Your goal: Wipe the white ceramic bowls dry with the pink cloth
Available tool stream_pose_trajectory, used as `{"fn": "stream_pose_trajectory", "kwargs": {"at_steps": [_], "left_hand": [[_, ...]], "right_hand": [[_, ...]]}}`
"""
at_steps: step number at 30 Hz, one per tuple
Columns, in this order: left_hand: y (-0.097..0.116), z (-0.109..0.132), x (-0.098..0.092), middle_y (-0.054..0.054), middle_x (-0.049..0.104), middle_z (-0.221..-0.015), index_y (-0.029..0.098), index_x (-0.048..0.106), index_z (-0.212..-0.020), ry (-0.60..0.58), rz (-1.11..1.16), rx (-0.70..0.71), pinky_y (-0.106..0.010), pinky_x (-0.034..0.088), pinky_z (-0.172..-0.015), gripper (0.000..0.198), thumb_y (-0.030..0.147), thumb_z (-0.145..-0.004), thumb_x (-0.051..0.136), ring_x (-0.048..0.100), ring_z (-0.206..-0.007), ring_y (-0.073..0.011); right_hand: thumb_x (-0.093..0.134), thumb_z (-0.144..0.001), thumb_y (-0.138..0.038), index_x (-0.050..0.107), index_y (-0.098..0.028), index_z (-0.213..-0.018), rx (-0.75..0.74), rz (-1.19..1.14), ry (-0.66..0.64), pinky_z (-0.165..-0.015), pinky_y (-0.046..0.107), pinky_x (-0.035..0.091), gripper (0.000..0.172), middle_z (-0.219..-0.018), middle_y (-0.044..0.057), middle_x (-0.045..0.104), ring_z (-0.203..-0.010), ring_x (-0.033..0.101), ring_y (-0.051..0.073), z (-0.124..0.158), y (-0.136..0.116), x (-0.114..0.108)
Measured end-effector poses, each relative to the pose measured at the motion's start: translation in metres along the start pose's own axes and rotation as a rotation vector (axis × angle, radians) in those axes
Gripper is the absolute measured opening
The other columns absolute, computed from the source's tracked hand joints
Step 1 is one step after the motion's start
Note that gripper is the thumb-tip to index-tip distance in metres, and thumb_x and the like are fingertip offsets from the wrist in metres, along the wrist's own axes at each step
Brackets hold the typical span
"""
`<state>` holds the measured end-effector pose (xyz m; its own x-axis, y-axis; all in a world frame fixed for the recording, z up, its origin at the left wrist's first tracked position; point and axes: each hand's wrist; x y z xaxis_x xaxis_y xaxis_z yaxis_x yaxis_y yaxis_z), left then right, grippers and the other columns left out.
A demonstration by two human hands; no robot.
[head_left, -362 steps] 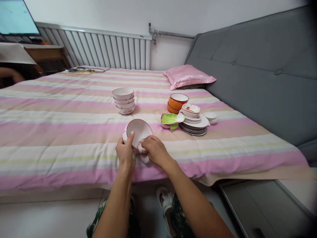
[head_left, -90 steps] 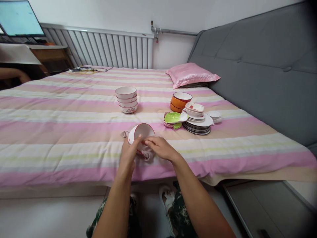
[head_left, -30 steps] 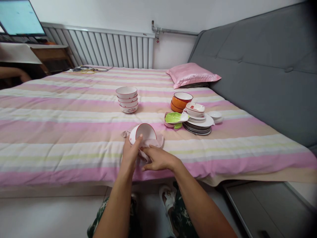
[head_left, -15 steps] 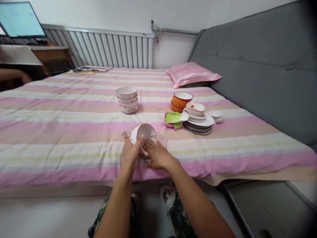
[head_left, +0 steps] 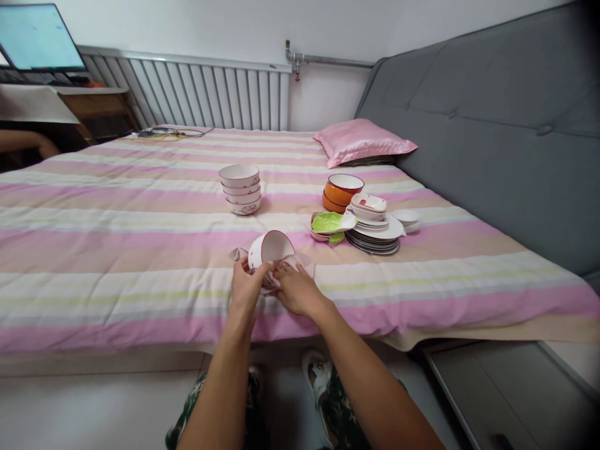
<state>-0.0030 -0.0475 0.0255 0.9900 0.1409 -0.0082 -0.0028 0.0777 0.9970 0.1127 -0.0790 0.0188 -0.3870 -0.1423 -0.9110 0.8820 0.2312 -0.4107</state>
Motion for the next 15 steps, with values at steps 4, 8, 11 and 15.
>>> {"fn": "stream_pose_trajectory", "kwargs": {"at_steps": [4,8,11,15], "left_hand": [[-0.005,-0.003,0.0,-0.004,0.063,-0.087,0.016,0.055,-0.101,0.05,-0.066,0.049,-0.026,0.048,-0.068,0.049,0.029,-0.056,0.07,0.062,-0.078,-0.0161],[-0.004,-0.002,-0.005,-0.005,0.064,-0.084,0.018,0.059,-0.095,0.055,-0.29,0.156,-0.027,0.047,-0.07,0.04,0.041,-0.063,0.067,0.062,-0.081,-0.0189],[0.004,0.002,-0.011,-0.006,0.065,-0.081,0.02,0.06,-0.095,0.043,-0.663,0.196,-0.03,0.044,-0.07,0.04,0.051,-0.071,0.059,0.062,-0.08,-0.0232],[0.012,0.007,-0.014,-0.009,0.067,-0.08,0.021,0.058,-0.105,0.005,-0.969,0.181,-0.033,0.041,-0.068,0.043,0.053,-0.078,0.05,0.064,-0.081,-0.0287]], "right_hand": [[0.046,-0.089,-0.022,0.044,-0.01,-0.135,0.038,-0.037,0.049,-0.113,0.049,0.018,0.048,-0.138,0.016,0.05,-0.134,0.037,0.026,-0.003,-0.001,0.004],[0.044,-0.089,-0.019,0.049,-0.011,-0.13,0.043,-0.044,0.085,-0.113,0.051,0.017,0.043,-0.133,0.016,0.055,-0.131,0.041,0.027,-0.004,-0.003,0.008],[0.044,-0.089,-0.019,0.048,-0.011,-0.13,-0.005,-0.067,0.092,-0.113,0.05,0.018,0.043,-0.129,0.016,0.058,-0.125,0.048,0.026,-0.004,-0.005,0.008],[0.042,-0.087,-0.015,0.045,-0.009,-0.132,-0.048,-0.103,0.063,-0.113,0.044,0.021,0.045,-0.129,0.016,0.058,-0.123,0.051,0.023,-0.003,-0.008,0.006]]}}
Point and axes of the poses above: each hand's wrist, its own z-axis away from the middle knuckle, its own x-axis out of the palm, y = z × x
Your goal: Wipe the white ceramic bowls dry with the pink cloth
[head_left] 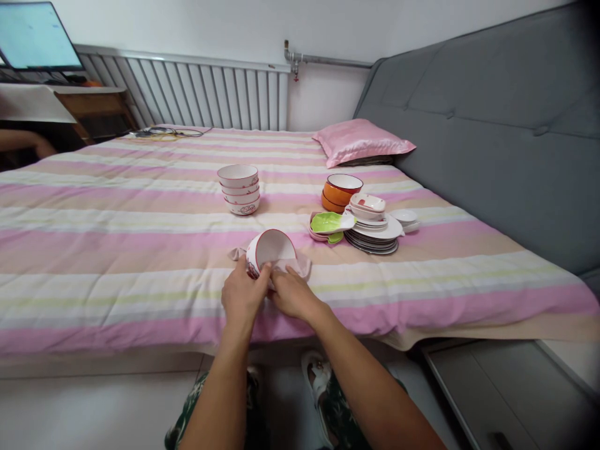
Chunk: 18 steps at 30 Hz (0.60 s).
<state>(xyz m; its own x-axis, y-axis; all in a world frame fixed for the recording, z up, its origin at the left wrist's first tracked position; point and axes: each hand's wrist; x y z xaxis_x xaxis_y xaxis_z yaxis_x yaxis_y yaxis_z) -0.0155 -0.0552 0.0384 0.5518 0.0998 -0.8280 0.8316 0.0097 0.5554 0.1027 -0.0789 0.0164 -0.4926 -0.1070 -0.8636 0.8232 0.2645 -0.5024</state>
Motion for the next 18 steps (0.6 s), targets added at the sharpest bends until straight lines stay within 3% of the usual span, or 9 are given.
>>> {"fn": "stream_pose_trajectory", "kwargs": {"at_steps": [4,8,12,18], "left_hand": [[0.0,0.0,0.001,-0.01,0.069,-0.085,0.019,0.058,-0.107,0.025,-0.061,0.056,-0.032,0.041,-0.068,0.035,0.04,-0.082,0.044,0.065,-0.083,-0.0281],[0.0,-0.001,0.002,-0.013,0.07,-0.091,0.018,0.053,-0.124,0.055,-0.112,0.062,-0.033,0.042,-0.071,0.045,0.03,-0.083,0.041,0.065,-0.087,-0.0287],[0.002,-0.001,-0.002,-0.016,0.07,-0.094,0.017,0.048,-0.132,0.039,-0.14,0.038,-0.036,0.043,-0.072,0.052,0.029,-0.083,0.04,0.065,-0.089,-0.0322],[0.004,-0.002,-0.005,-0.015,0.071,-0.097,0.02,0.051,-0.129,0.046,-0.137,0.012,-0.039,0.043,-0.074,0.05,0.033,-0.081,0.042,0.065,-0.092,-0.035]], "right_hand": [[0.042,-0.086,-0.012,0.042,-0.011,-0.134,-0.022,0.015,-0.029,-0.113,0.042,0.022,0.048,-0.134,0.015,0.054,-0.126,0.048,0.022,0.002,-0.003,-0.003],[0.037,-0.086,-0.009,0.041,-0.012,-0.137,-0.038,0.06,-0.012,-0.113,0.044,0.023,0.051,-0.141,0.014,0.047,-0.132,0.041,0.022,0.005,-0.003,-0.002],[0.034,-0.087,-0.01,0.04,-0.01,-0.139,0.011,0.128,-0.011,-0.114,0.042,0.02,0.052,-0.144,0.014,0.043,-0.135,0.036,0.022,0.006,-0.001,0.002],[0.042,-0.085,-0.018,0.041,-0.005,-0.139,0.099,0.198,0.009,-0.115,0.044,0.013,0.055,-0.144,0.017,0.042,-0.136,0.035,0.026,0.004,0.002,0.008]]}}
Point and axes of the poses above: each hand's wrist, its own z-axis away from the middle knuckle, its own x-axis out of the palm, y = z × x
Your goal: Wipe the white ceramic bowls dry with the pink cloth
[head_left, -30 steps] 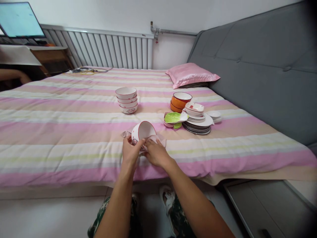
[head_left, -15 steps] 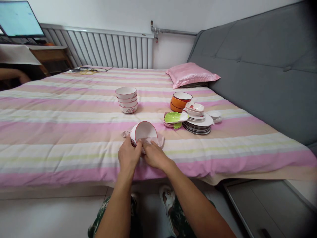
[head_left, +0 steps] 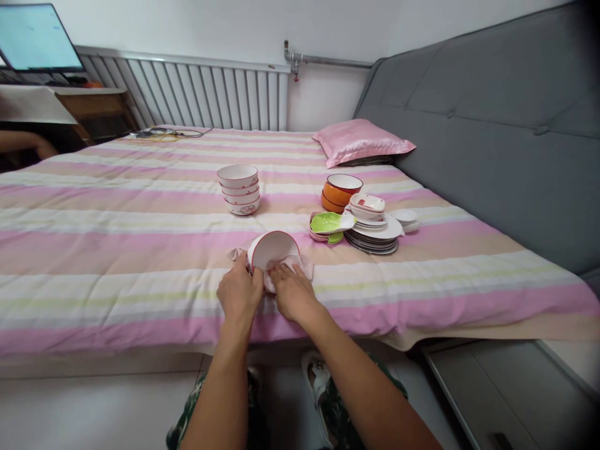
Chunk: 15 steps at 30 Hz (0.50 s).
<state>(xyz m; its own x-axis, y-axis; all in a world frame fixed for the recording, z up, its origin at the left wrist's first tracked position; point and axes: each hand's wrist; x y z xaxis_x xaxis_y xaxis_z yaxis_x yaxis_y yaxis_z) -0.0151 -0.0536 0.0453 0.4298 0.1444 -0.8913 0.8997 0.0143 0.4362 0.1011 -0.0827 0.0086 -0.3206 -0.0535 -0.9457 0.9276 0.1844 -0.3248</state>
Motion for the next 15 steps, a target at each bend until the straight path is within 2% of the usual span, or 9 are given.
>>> {"fn": "stream_pose_trajectory", "kwargs": {"at_steps": [4,8,10,15], "left_hand": [[0.0025,0.002,0.0006,-0.014,0.071,-0.094,0.021,0.055,-0.122,-0.012,0.026,-0.059,-0.039,0.044,-0.073,0.047,0.037,-0.079,0.045,0.065,-0.093,-0.0348],[0.0036,0.0057,0.0035,-0.022,0.069,-0.093,0.014,0.062,-0.106,-0.15,-0.093,-0.078,-0.042,0.045,-0.07,0.046,0.047,-0.078,0.045,0.065,-0.091,-0.0393],[0.0035,0.0069,0.0055,-0.024,0.069,-0.093,0.011,0.064,-0.1,-0.181,-0.128,-0.068,-0.043,0.046,-0.07,0.048,0.049,-0.079,0.043,0.065,-0.09,-0.0402],[0.0065,0.0074,0.0074,-0.024,0.069,-0.094,0.009,0.064,-0.099,-0.157,-0.136,-0.084,-0.044,0.046,-0.073,0.042,0.036,-0.083,0.036,0.065,-0.09,-0.038]], "right_hand": [[0.042,-0.085,-0.019,0.043,-0.003,-0.136,0.039,0.011,0.008,-0.115,0.044,0.014,0.053,-0.141,0.02,0.046,-0.134,0.038,0.027,-0.0013,-0.0028,0.0002],[0.042,-0.086,-0.018,0.05,-0.004,-0.13,0.036,0.013,0.044,-0.113,0.044,0.017,0.047,-0.135,0.02,0.052,-0.13,0.042,0.028,-0.0016,-0.0071,-0.0024],[0.042,-0.085,-0.018,0.052,-0.004,-0.127,0.023,0.026,0.055,-0.113,0.045,0.017,0.045,-0.133,0.02,0.054,-0.129,0.043,0.029,-0.0016,-0.0083,-0.0029],[0.039,-0.086,-0.016,0.05,-0.006,-0.129,-0.021,0.028,0.065,-0.112,0.041,0.019,0.045,-0.132,0.018,0.055,-0.127,0.045,0.026,-0.0008,-0.0074,-0.0001]]}}
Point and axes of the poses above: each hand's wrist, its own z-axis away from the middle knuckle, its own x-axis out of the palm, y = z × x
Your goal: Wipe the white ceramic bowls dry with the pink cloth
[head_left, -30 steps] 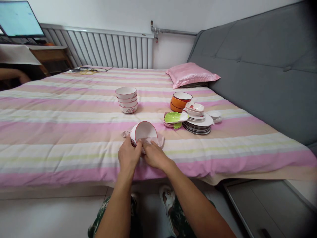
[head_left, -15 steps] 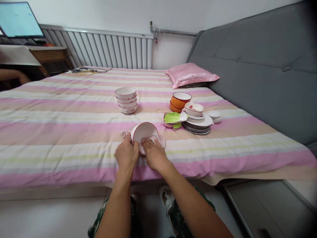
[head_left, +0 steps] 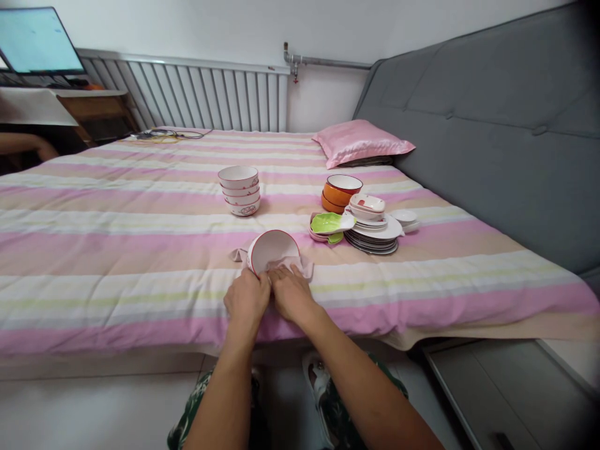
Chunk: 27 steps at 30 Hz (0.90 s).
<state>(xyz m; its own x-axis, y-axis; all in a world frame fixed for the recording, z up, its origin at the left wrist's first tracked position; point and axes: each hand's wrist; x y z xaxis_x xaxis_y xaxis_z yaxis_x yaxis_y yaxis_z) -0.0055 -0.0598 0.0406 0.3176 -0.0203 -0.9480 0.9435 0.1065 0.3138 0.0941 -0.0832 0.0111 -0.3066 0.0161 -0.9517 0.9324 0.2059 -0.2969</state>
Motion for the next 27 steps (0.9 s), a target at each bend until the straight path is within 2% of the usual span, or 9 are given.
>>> {"fn": "stream_pose_trajectory", "kwargs": {"at_steps": [5,9,15,18,21,24,27], "left_hand": [[0.0055,-0.0002,-0.0019,-0.019,0.07,-0.093,0.013,0.062,-0.101,0.074,-0.007,-0.019,-0.041,0.046,-0.073,0.035,0.029,-0.083,0.037,0.065,-0.09,-0.0352],[0.006,-0.0012,-0.0024,-0.015,0.071,-0.089,0.019,0.061,-0.104,0.154,0.009,-0.003,-0.04,0.046,-0.07,0.033,0.03,-0.083,0.038,0.066,-0.087,-0.0341],[0.0047,-0.0032,-0.0047,-0.009,0.072,-0.09,0.027,0.054,-0.122,0.256,0.061,0.019,-0.039,0.046,-0.072,0.042,0.033,-0.082,0.041,0.066,-0.089,-0.0324],[0.0042,-0.0038,-0.0055,-0.01,0.071,-0.092,0.026,0.055,-0.121,0.209,0.063,-0.027,-0.04,0.047,-0.073,0.044,0.035,-0.08,0.043,0.066,-0.091,-0.0331],[0.0034,-0.0026,-0.0043,-0.017,0.07,-0.093,0.015,0.06,-0.113,0.088,-0.008,-0.067,-0.042,0.047,-0.074,0.047,0.041,-0.078,0.045,0.065,-0.092,-0.0368],[0.0025,-0.0005,-0.0032,-0.022,0.069,-0.095,0.01,0.067,-0.101,-0.035,-0.071,-0.044,-0.044,0.048,-0.075,0.051,0.047,-0.078,0.042,0.064,-0.094,-0.0395],[0.0021,0.0007,-0.0047,-0.022,0.069,-0.096,0.009,0.069,-0.098,-0.069,-0.085,-0.037,-0.044,0.048,-0.076,0.051,0.044,-0.081,0.037,0.064,-0.095,-0.0391]], "right_hand": [[0.037,-0.087,-0.015,0.047,-0.006,-0.133,0.0,-0.005,0.001,-0.112,0.04,0.018,0.048,-0.137,0.016,0.051,-0.129,0.043,0.025,0.0023,0.0013,0.0022],[0.037,-0.087,-0.017,0.044,-0.005,-0.135,0.045,-0.02,-0.011,-0.114,0.042,0.014,0.05,-0.139,0.016,0.05,-0.131,0.041,0.024,0.0024,0.0018,0.0013],[0.038,-0.086,-0.015,0.041,-0.004,-0.137,0.051,-0.009,-0.038,-0.114,0.046,0.011,0.053,-0.142,0.017,0.046,-0.133,0.038,0.024,0.0011,0.0041,0.0011],[0.04,-0.085,-0.016,0.042,-0.005,-0.136,0.05,-0.005,-0.031,-0.114,0.045,0.011,0.052,-0.141,0.017,0.047,-0.132,0.039,0.024,0.0,0.0044,0.0025],[0.038,-0.086,-0.016,0.045,-0.005,-0.134,0.056,-0.002,-0.019,-0.114,0.045,0.012,0.05,-0.139,0.017,0.049,-0.132,0.04,0.025,-0.0009,0.0032,0.0036],[0.036,-0.088,-0.016,0.049,-0.004,-0.131,0.056,-0.003,-0.016,-0.114,0.045,0.012,0.047,-0.136,0.018,0.052,-0.13,0.042,0.025,-0.0008,0.0016,0.0031],[0.035,-0.088,-0.016,0.049,-0.005,-0.13,0.056,0.001,-0.004,-0.113,0.045,0.013,0.046,-0.135,0.018,0.053,-0.129,0.043,0.025,-0.0001,0.0005,0.002]]}}
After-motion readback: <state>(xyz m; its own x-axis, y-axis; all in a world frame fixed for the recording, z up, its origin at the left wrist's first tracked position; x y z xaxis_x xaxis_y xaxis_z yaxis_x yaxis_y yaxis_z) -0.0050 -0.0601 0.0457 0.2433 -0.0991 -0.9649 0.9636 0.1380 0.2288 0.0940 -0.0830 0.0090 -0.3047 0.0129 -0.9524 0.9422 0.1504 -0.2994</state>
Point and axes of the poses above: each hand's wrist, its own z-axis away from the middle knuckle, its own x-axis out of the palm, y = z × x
